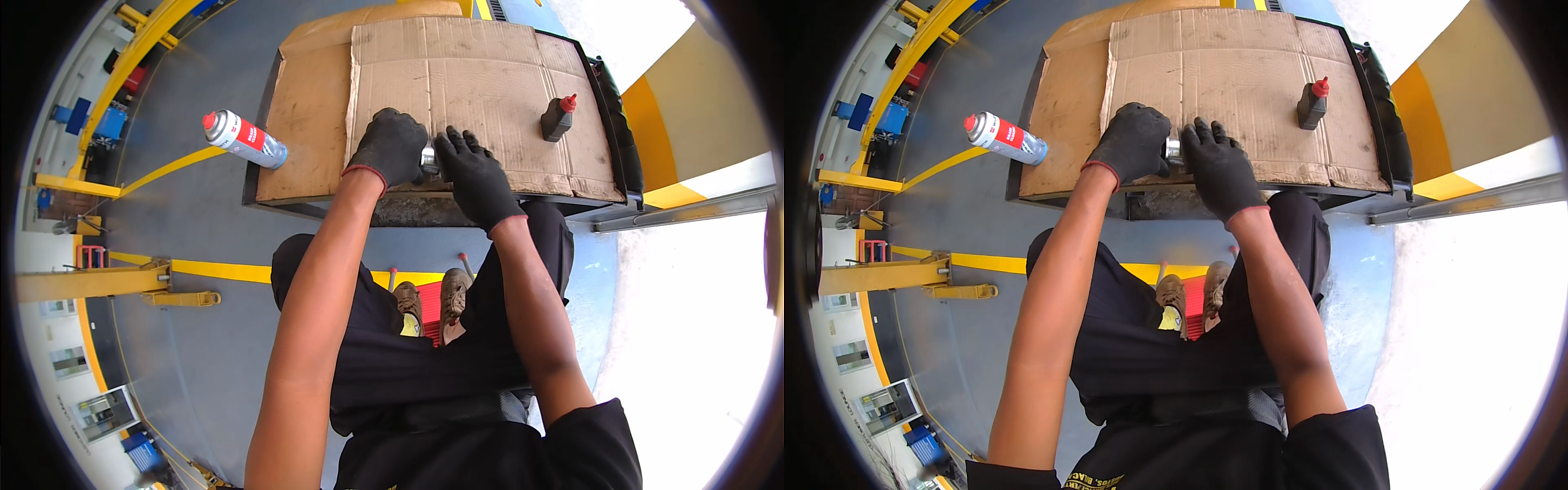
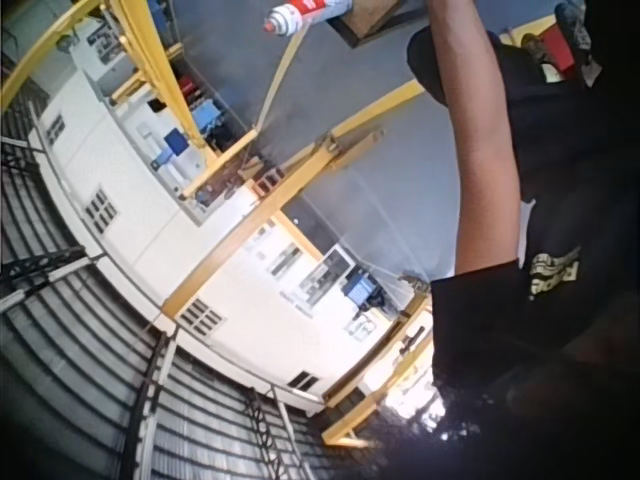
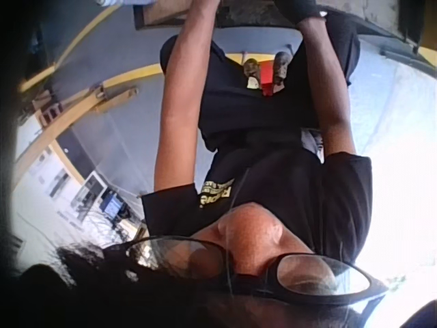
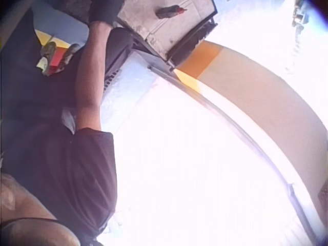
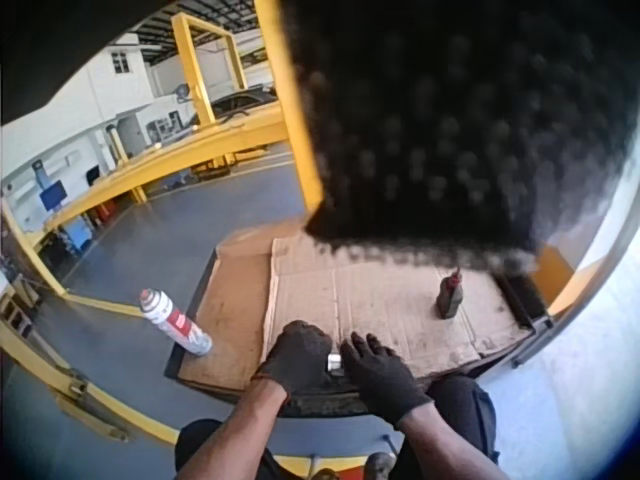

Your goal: The person cleans a cylindrical metal part with a spring using a sanding block and a spray can. They repeatedly rub the part on a cardboard-covered table, apply spray, and wipe it down. The person also walks around the garage briefly before returning to the table to continue cleaning.

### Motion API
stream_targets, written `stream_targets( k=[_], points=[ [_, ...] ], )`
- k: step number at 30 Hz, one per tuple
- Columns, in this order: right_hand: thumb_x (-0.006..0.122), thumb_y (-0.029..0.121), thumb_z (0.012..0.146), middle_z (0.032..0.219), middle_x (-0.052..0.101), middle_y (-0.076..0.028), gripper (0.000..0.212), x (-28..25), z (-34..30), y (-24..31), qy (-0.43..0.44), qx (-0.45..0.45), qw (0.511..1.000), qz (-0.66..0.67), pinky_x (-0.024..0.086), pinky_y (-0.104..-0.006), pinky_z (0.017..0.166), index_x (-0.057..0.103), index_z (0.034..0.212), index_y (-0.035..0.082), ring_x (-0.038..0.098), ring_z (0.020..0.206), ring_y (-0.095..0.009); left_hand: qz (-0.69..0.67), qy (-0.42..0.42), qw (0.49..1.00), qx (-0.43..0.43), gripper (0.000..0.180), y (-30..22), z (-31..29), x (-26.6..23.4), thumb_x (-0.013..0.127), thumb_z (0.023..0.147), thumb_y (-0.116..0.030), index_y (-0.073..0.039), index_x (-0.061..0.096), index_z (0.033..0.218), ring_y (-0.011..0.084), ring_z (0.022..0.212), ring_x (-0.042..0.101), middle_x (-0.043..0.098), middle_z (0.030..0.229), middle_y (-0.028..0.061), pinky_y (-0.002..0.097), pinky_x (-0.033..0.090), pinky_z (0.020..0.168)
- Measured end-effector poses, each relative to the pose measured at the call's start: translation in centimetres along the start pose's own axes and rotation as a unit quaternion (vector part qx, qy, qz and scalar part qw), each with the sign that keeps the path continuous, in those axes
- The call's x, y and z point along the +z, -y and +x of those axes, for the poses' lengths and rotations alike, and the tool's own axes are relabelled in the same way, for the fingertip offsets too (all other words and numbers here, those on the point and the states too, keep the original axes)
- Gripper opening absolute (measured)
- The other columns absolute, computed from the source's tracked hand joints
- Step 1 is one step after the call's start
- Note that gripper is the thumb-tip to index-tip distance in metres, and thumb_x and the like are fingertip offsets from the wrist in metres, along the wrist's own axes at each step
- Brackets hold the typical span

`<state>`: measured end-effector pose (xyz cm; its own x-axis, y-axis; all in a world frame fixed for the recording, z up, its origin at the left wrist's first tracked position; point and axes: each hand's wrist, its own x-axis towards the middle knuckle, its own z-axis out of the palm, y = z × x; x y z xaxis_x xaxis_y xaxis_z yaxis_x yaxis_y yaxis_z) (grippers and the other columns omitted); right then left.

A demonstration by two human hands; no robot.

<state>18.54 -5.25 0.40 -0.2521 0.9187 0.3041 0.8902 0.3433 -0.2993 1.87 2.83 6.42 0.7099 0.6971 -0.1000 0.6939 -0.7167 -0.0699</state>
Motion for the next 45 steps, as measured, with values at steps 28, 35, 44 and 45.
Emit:
stream_targets(
  k=[28, 35, 44, 45],
  points=[
    [0.056, 0.015, 0.093, 0.117, 0.069, -0.014, 0.029, 0.2, 1.6, 0.9, -0.03, -0.024, 0.994, -0.1, 0.055, -0.044, 0.087, 0.061, 0.12, 0.005, 0.066, 0.112, -0.033, -0.02, -0.07, 0.997, 0.021, 0.024, -0.2, 0.1, 0.8, 0.081, 0.066, -0.021, -0.007, 0.07, 0.082, 0.033, 0.088, 0.069, 0.071, 0.087, 0.0151, 0.043, 0.053, 0.087],
    [0.053, 0.011, 0.094, 0.127, 0.066, -0.015, 0.032, 0.3, -0.3, 3.5, -0.048, 0.008, 0.992, -0.117, 0.056, -0.0474, 0.089, 0.058, 0.126, 0.011, 0.065, 0.117, -0.035, 0.021, -0.084, 0.996, 0.015, 0.025, 0.7, 0.0, 2.0, 0.081, 0.066, -0.023, -0.008, 0.07, 0.084, 0.0338, 0.086, 0.069, 0.071, 0.087, 0.0155, 0.0436, 0.054, 0.084],
    [0.057, 0.013, 0.094, 0.124, 0.068, -0.013, 0.038, 0.3, -0.4, 3.4, -0.064, 0.005, 0.99, -0.126, 0.055, -0.0453, 0.091, 0.057, 0.132, 0.015, 0.066, 0.116, -0.033, 0.051, -0.068, 0.996, 0.004, 0.034, 0.4, 0.1, 1.7, 0.086, 0.066, -0.028, -0.008, 0.07, 0.089, 0.0329, 0.09, 0.07, 0.072, 0.088, 0.0145, 0.0437, 0.054, 0.088],
    [0.057, 0.014, 0.093, 0.125, 0.067, -0.015, 0.037, 0.2, -0.1, 3.2, -0.026, 0.01, 0.993, -0.112, 0.054, -0.0451, 0.092, 0.058, 0.13, 0.011, 0.065, 0.118, -0.032, 0.042, -0.077, 0.996, 0.003, 0.035, 0.5, 0.0, 1.8, 0.086, 0.066, -0.028, -0.008, 0.069, 0.088, 0.0331, 0.09, 0.07, 0.072, 0.088, 0.0145, 0.0438, 0.054, 0.087]
  ],
)
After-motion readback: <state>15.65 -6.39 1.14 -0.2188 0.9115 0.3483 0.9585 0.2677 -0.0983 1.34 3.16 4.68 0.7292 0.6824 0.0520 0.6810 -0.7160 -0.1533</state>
